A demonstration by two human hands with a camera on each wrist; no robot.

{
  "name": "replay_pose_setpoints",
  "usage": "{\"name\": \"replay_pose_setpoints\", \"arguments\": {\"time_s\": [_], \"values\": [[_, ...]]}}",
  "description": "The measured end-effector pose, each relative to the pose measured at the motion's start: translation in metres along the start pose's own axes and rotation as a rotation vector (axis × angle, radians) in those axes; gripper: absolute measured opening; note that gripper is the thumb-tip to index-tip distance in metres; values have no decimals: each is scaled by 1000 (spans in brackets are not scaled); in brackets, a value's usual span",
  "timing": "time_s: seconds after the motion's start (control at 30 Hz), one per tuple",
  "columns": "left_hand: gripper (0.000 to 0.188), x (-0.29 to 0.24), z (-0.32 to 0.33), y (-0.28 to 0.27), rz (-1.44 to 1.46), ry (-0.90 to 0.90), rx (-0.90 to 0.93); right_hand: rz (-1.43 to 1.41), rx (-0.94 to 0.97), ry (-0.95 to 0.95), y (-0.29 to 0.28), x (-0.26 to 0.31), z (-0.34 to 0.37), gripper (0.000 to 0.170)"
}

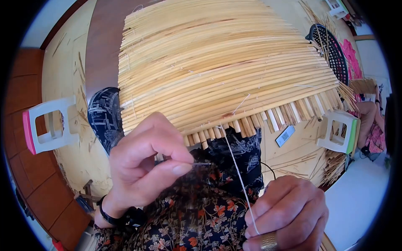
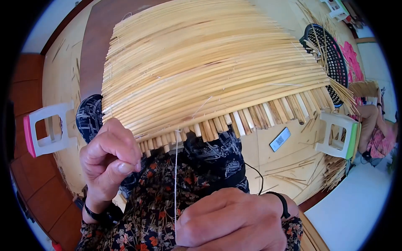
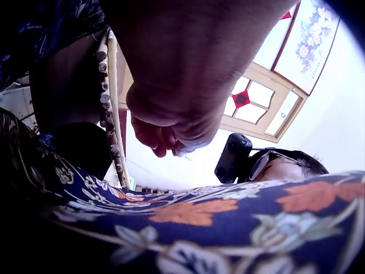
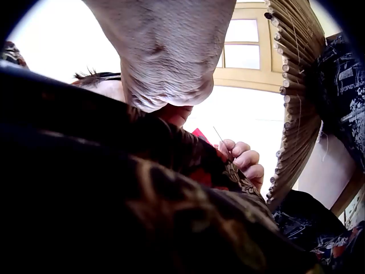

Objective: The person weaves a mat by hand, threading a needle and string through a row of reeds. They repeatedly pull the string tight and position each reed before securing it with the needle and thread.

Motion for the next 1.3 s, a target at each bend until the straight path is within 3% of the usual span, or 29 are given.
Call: {"name": "replay_pose_setpoints", "arguments": {"time_s": [0.03,0.07,0.1,0.17,0.2,0.27,0.67,0.8,0.87,0.93,1.07,1.3], "values": [[5,0,-1,0,0,-14,-3,-25,141,-352,-4,-3,-16,7],[5,0,-2,0,2,-22,1,-44,278,-709,-7,-3,-23,11],[5,-1,-3,0,-1,-11,-1,-42,286,-718,-14,-4,-27,11],[6,3,-5,1,14,-29,-2,205,461,-385,-20,-17,-31,10],[6,1,-5,2,5,-11,2,180,-77,-108,-4,-24,-28,7],[5,7,-7,6,55,41,55,155,-116,-6,0,-29,-30,4],[2,16,8,8,80,45,6,122,-110,-19,19,-43,-21,5],[9,11,12,7,-171,106,95,106,-94,-35,21,-45,-14,5],[11,6,9,6,-252,149,136,290,-62,-124,22,-48,-12,5],[17,0,9,9,-441,286,134,322,-51,-129,25,-47,-9,5],[17,-2,18,9,-449,141,209,438,-8,-248,31,-44,-5,4],[8,2,23,12,-358,301,148,362,-11,-90,33,-45,1,5]]}}
Point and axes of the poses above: each hand's wrist, its own z-axis away from the middle knuckle, its own y-axis out of the palm, x = y × z, the point moved 3 cm from there along -z, towards the middle knuckle, and after that the axes turned 14 degrees about z, right-handed, at the moved point
